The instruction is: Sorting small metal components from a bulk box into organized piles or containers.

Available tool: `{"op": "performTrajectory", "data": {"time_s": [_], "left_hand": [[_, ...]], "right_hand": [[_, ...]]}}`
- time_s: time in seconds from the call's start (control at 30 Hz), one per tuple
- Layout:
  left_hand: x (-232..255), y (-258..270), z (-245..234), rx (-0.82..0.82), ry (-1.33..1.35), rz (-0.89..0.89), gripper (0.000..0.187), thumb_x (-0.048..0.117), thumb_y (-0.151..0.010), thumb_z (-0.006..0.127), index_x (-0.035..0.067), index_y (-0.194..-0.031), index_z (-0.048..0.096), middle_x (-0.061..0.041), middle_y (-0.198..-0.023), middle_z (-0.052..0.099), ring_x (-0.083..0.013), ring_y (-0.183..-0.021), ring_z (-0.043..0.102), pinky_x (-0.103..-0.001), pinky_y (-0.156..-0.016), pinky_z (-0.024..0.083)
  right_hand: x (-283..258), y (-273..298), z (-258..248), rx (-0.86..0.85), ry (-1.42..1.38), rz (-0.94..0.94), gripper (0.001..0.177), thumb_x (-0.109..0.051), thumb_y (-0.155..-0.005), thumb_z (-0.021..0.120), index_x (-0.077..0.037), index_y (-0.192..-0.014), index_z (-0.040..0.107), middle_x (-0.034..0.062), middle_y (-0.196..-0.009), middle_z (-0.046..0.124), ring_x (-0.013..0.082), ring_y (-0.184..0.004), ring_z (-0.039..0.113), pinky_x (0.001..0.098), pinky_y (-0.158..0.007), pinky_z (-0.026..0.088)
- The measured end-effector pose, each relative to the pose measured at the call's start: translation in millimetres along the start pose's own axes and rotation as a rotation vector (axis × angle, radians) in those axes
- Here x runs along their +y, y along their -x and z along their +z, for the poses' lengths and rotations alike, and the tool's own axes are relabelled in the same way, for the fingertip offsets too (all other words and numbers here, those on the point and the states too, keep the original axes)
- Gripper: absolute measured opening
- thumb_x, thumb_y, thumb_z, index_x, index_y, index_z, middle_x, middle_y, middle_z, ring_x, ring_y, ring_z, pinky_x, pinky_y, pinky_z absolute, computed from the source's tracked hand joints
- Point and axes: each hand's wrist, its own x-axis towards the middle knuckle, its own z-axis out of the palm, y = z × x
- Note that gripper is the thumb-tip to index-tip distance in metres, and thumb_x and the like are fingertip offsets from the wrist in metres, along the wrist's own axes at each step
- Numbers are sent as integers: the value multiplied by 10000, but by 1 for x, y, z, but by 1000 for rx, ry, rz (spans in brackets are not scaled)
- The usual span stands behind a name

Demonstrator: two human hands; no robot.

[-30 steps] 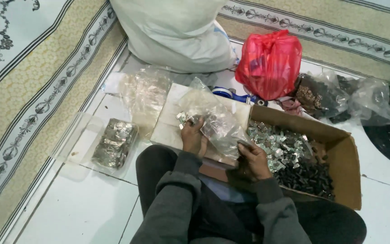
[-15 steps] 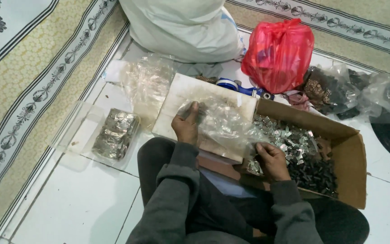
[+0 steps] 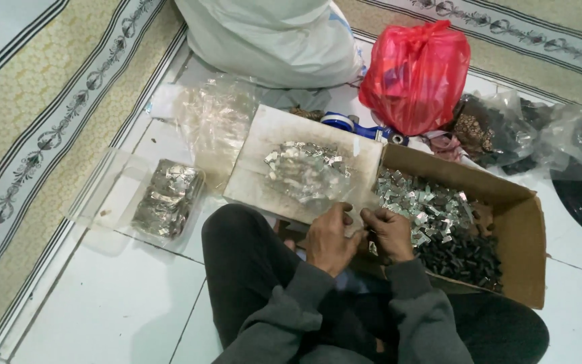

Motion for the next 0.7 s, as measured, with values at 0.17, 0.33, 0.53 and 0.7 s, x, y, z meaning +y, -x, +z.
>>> {"op": "performTrajectory", "data": {"time_s": [0.17, 0.33, 0.53, 0.7], "left_hand": [[-9, -1, 0, -130, 283, -279, 346, 118, -903, 781, 63, -1208, 627, -119, -888, 739, -377, -855, 756, -445, -647, 627], [-13, 0, -3, -9, 485, -375, 210, 114, -963, 715, 44, -1150, 649, -158, -888, 694, -356, -850, 744, -433, -647, 642], [-2, -8, -19, 33, 439, -383, 235, 90, -937, 694, 75, -1162, 627, -107, -897, 655, -337, -854, 747, -400, -622, 649], [27, -32, -64, -69, 202, -171, 545, 44, -779, 761, 9, -1275, 538, -127, -942, 621, -307, -819, 737, -435, -588, 654]], "right_hand": [[-18, 15, 5, -36, 69, -37, 247, -183, -861, 903, -7, -812, 737, 134, -657, 678, 156, -620, 635, 304, -533, 534], [-11, 14, 4, -47, -74, 9, 220, -118, -845, 889, 1, -834, 705, 160, -656, 661, 218, -573, 664, 339, -489, 548], [-44, 25, 17, -75, -67, -12, 177, -112, -874, 859, -24, -869, 706, 92, -664, 663, 159, -592, 666, 242, -475, 531], [-108, 45, 57, -177, -29, -87, 231, -15, -807, 893, 44, -930, 706, 115, -653, 626, 151, -599, 632, 257, -466, 498]]}}
